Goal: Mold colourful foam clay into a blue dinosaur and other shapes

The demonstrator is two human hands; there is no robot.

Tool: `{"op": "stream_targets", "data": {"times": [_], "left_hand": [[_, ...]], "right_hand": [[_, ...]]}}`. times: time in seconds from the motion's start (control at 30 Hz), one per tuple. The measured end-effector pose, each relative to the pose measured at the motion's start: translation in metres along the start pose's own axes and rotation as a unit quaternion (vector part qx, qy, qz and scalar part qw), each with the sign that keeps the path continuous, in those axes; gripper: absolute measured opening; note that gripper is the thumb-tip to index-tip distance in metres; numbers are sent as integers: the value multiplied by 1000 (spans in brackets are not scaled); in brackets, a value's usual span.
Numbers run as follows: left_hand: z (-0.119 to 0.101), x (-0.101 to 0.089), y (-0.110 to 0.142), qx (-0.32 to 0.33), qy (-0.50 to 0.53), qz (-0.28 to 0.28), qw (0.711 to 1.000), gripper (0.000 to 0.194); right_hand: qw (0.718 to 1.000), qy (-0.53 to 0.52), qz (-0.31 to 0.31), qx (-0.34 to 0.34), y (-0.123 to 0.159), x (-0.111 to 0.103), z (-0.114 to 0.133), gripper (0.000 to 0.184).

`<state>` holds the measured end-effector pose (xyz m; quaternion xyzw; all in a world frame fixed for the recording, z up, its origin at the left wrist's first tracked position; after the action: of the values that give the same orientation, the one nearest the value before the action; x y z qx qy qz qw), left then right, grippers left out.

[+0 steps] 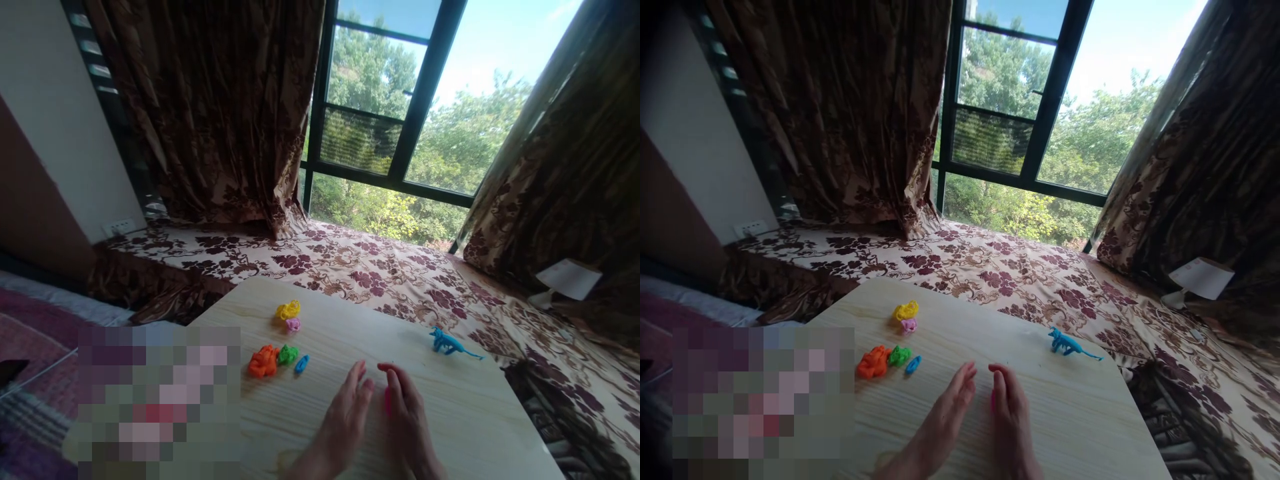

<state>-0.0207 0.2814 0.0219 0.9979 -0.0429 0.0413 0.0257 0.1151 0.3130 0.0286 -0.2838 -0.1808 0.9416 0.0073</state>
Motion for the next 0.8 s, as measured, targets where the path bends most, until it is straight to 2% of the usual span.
{"op": "stream_targets", "data": {"times": [0.03,0.07,0.13,0.23,0.3,0.43,0.5,0.57,0.7,0.8], "left_hand": [[0,-6,1,68,-131,-18,989,52],[2,-8,4,118,-242,-15,963,47],[12,-7,8,177,-405,13,897,41],[22,-4,12,214,-541,37,812,51],[24,-1,12,224,-582,37,781,60],[31,4,6,234,-616,46,751,62],[36,4,3,231,-626,49,743,62],[38,5,2,228,-630,56,740,62],[32,6,6,230,-624,68,744,59],[25,5,8,222,-617,61,753,62]], "right_hand": [[1000,9,-2,-5,3,-6,-7,30],[1000,18,0,-11,7,-11,-14,30],[999,39,20,-28,18,-21,-24,30],[996,64,56,-41,37,-29,-33,27],[992,68,70,-77,47,-25,-30,27],[973,86,92,-195,51,7,1,30],[969,130,111,-180,38,28,12,28],[972,159,99,-140,19,37,16,29],[974,198,50,-98,-7,24,5,29],[968,218,59,-113,7,10,-20,32]]}}
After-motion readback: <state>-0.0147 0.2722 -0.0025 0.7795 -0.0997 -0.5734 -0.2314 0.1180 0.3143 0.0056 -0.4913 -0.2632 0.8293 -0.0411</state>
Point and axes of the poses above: each hand's wrist, its own y-axis away from the middle knuckle, its own x-axis out of the palm, z = x × y, the point moved 7 cm from there along -y, towards the middle knuckle, and after that the axes turned 1 degree about z, right-handed, at the moved point
